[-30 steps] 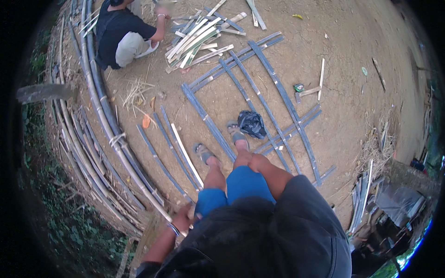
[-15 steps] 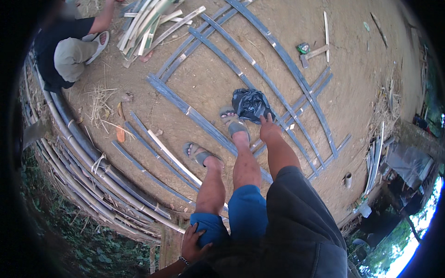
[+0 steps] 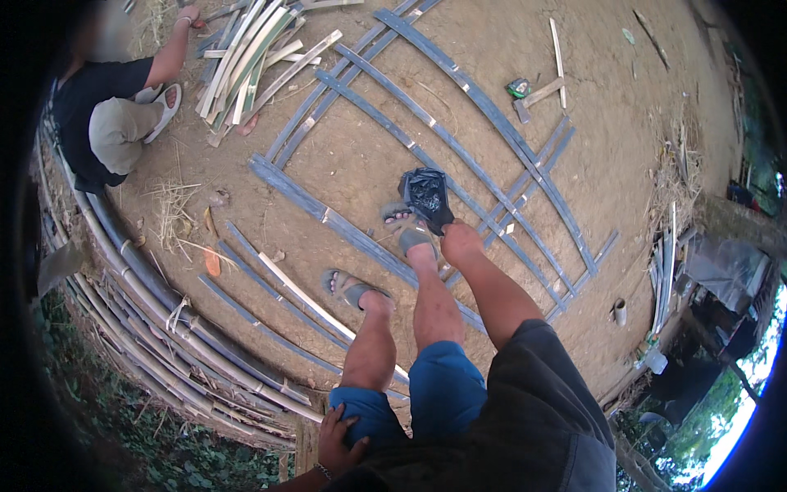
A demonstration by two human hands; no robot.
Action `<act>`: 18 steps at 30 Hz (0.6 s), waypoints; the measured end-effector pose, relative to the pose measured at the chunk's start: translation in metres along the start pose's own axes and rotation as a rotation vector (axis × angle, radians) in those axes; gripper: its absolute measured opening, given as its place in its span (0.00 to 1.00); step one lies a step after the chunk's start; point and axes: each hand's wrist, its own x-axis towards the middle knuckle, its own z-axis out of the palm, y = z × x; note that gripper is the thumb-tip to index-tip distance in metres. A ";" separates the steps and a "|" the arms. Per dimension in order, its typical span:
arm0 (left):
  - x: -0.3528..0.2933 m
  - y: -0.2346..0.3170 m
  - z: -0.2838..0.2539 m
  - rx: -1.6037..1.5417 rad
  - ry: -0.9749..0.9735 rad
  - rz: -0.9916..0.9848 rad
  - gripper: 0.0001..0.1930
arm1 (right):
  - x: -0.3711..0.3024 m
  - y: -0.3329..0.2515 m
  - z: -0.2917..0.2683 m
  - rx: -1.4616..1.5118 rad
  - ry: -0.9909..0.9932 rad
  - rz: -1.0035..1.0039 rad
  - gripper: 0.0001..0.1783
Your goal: The person constructs a rectangular bamboo frame on the ground. They use a hammer to drive nails into the intersections of the bamboo strips to secure the structure. The person also arranges additional bamboo pieces to form a grid pattern within the frame.
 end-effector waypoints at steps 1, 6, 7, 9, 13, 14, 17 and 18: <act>0.000 0.002 -0.003 -0.004 0.001 0.001 0.29 | -0.004 -0.003 -0.007 -0.003 0.013 -0.017 0.16; 0.000 0.006 -0.009 -0.055 -0.013 0.019 0.27 | -0.028 -0.015 -0.050 -0.059 0.093 -0.091 0.14; -0.001 0.006 -0.010 -0.064 -0.013 0.025 0.27 | -0.032 -0.016 -0.063 -0.085 0.103 -0.113 0.13; -0.005 0.002 -0.008 -0.079 0.001 0.029 0.27 | -0.040 -0.012 -0.092 -0.135 0.124 -0.152 0.11; -0.009 -0.006 -0.004 -0.151 0.024 0.023 0.27 | -0.038 -0.002 -0.154 -0.162 0.264 -0.246 0.08; -0.009 -0.007 -0.002 -0.148 0.036 0.025 0.27 | -0.035 -0.002 -0.171 -0.187 0.283 -0.283 0.08; -0.006 -0.002 0.000 -0.146 0.067 0.022 0.27 | -0.023 -0.010 -0.210 -0.246 0.305 -0.322 0.07; -0.004 0.003 0.002 -0.149 0.079 0.020 0.27 | -0.016 -0.011 -0.220 -0.263 0.307 -0.323 0.07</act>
